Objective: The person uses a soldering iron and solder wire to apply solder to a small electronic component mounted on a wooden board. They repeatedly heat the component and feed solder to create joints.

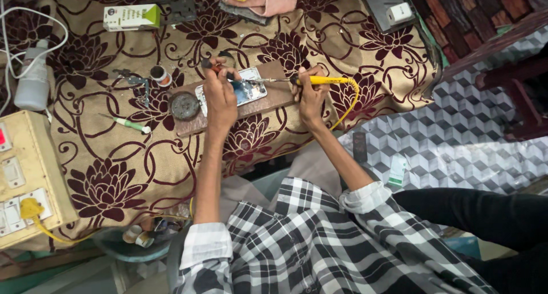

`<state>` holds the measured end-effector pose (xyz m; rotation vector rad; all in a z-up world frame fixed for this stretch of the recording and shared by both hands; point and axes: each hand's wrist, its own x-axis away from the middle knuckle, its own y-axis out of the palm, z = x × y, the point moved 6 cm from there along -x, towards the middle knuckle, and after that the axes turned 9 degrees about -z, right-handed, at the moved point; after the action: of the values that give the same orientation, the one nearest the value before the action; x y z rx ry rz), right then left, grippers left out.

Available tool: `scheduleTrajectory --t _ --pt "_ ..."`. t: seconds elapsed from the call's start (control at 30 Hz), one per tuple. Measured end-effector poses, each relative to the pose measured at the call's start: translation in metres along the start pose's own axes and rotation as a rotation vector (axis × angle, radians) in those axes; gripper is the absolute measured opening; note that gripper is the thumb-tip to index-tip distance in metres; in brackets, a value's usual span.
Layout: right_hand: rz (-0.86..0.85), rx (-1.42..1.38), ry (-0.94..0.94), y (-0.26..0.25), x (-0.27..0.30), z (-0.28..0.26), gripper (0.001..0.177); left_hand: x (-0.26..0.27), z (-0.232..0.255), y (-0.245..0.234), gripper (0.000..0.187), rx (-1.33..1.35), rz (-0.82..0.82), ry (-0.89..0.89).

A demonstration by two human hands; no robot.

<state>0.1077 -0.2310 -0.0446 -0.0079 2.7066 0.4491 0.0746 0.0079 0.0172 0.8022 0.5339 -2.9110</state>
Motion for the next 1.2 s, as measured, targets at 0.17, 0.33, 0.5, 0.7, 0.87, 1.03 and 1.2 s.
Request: scheduleTrajectory --t 0.17,0.33,0.5,0.7,0.87,1.03,1.2 --pt "0.005 -0.006 0.01 0.0 0.0 -0.002 0.025 0.003 0.006 0.003 0.038 -0.008 -0.029 -0.074" --pt "0.017 -0.032 0.022 0.0 0.002 0.001 0.024 0.008 0.009 0.005 0.06 0.004 -0.028 -0.01" --pt "0.016 -0.08 0.043 -0.003 -0.001 0.007 0.022 0.008 0.004 0.007 0.071 -0.03 -0.015 -0.001" --pt "-0.009 -0.062 0.082 -0.005 -0.004 0.014 0.022 0.008 0.007 0.008 0.082 -0.006 -0.023 0.092" --pt "0.095 -0.247 0.109 -0.01 0.001 0.013 0.026 0.005 0.008 0.003 0.073 -0.222 -0.106 -0.011" --pt "0.176 -0.262 0.127 -0.012 -0.002 0.015 0.022 0.005 0.015 -0.001 0.071 -0.096 -0.119 0.063" --pt "0.159 -0.224 0.174 -0.014 -0.012 0.023 0.023 0.006 0.013 -0.002 0.078 -0.014 -0.102 0.101"
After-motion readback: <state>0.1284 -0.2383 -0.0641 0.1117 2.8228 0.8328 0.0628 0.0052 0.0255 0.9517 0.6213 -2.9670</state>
